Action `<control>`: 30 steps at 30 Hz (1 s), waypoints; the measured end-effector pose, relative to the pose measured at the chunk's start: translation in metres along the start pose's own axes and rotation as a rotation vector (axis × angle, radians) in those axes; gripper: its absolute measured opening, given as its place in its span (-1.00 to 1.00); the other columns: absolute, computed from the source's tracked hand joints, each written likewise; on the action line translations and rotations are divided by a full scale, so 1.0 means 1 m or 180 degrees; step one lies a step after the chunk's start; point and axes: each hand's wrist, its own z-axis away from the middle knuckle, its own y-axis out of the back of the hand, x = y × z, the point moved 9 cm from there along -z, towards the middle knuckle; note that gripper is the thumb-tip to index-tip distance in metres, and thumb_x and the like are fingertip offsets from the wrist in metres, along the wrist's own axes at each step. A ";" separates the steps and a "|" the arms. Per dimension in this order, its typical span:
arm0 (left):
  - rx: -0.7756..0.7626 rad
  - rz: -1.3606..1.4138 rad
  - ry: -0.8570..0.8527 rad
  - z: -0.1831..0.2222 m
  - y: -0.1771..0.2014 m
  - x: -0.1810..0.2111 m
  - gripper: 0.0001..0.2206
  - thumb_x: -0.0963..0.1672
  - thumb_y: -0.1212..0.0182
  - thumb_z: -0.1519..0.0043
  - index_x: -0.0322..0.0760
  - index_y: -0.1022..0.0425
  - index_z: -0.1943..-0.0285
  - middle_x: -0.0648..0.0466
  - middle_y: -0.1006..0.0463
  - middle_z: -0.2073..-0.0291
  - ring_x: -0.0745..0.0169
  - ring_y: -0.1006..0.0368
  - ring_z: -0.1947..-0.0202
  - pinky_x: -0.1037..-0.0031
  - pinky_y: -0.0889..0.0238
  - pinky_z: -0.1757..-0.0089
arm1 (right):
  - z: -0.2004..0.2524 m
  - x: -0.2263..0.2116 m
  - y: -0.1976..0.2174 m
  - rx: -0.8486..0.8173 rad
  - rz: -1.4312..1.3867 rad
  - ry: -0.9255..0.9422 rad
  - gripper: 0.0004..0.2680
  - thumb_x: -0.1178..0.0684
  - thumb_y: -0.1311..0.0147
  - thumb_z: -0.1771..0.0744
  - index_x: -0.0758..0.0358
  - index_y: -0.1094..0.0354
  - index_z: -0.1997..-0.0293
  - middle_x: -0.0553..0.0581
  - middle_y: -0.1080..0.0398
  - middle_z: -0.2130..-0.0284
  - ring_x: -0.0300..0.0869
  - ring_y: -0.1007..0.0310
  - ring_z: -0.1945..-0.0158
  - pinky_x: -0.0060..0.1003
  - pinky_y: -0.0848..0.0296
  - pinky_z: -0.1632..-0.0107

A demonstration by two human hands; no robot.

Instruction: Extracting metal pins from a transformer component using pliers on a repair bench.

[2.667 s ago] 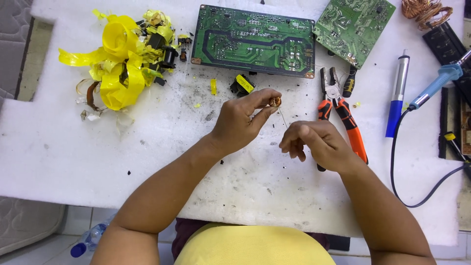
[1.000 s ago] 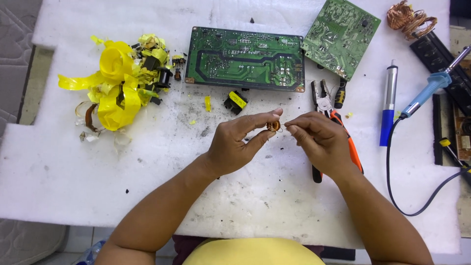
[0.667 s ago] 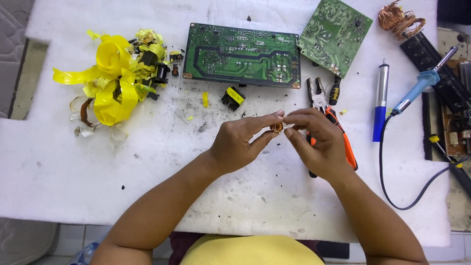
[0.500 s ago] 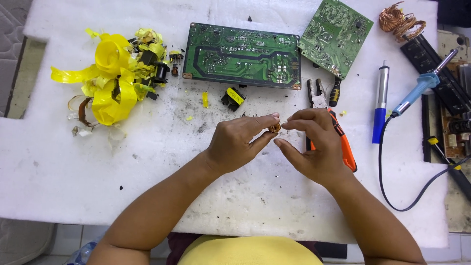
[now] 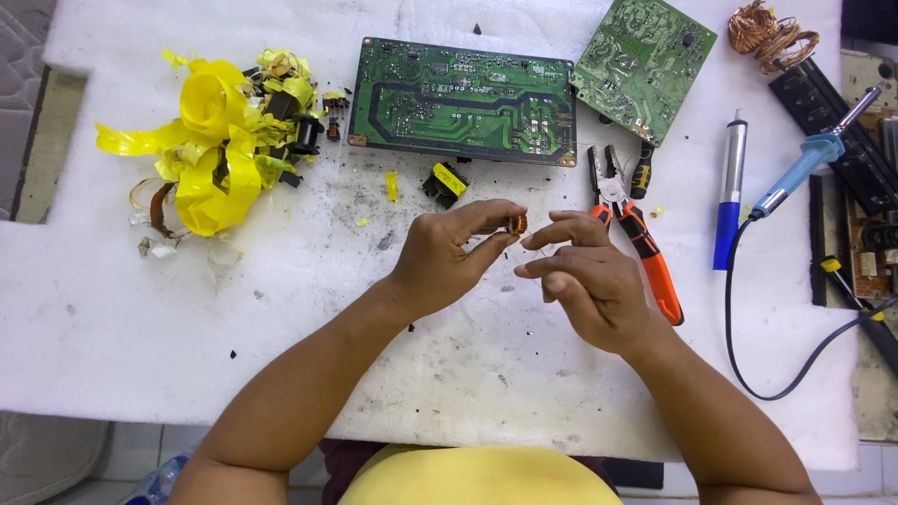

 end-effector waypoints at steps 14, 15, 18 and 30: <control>-0.0162 0.1634 0.1135 0.003 -0.007 -0.027 -0.67 -0.24 -0.30 -0.44 -0.49 -0.52 -0.38 -0.30 -0.71 -0.15 -0.01 -0.64 -0.21 0.28 -0.56 -0.18 | -0.001 0.026 0.027 0.0390 0.0340 -0.0548 -0.91 0.26 -0.39 -0.33 0.36 -0.54 0.34 0.22 -0.54 0.52 0.28 -0.64 -0.09 0.23 -0.57 -0.20; -0.0204 0.1485 0.1070 0.003 -0.007 -0.023 -0.67 -0.25 -0.32 -0.42 -0.50 -0.52 -0.37 -0.32 -0.71 -0.13 -0.04 -0.64 -0.20 0.21 -0.56 -0.19 | -0.001 0.025 0.032 0.0565 0.0471 -0.0650 -0.93 0.27 -0.40 -0.34 0.38 -0.56 0.22 0.22 -0.53 0.48 0.26 -0.63 -0.10 0.24 -0.56 -0.21; -0.0247 0.1165 0.0891 0.002 -0.010 -0.007 -0.70 -0.25 -0.34 -0.40 -0.49 -0.57 -0.32 -0.31 -0.74 -0.07 -0.02 -0.66 -0.17 0.25 -0.58 -0.16 | -0.002 0.017 0.033 0.0677 0.0754 -0.0445 -0.84 0.25 -0.46 -0.32 0.30 -0.64 0.04 0.19 -0.52 0.38 0.22 -0.57 -0.13 0.22 -0.47 -0.27; -0.0099 0.0650 0.0344 0.001 -0.004 0.004 -0.69 -0.26 -0.35 -0.40 -0.38 -0.59 -0.33 -0.29 -0.70 -0.18 -0.16 -0.64 -0.22 0.24 -0.61 -0.12 | 0.024 0.063 0.012 0.0401 -0.0371 -0.1973 -0.89 0.21 -0.26 -0.41 0.36 -0.63 -0.02 0.23 -0.65 0.35 -0.05 -0.69 0.19 -0.11 -0.66 -0.01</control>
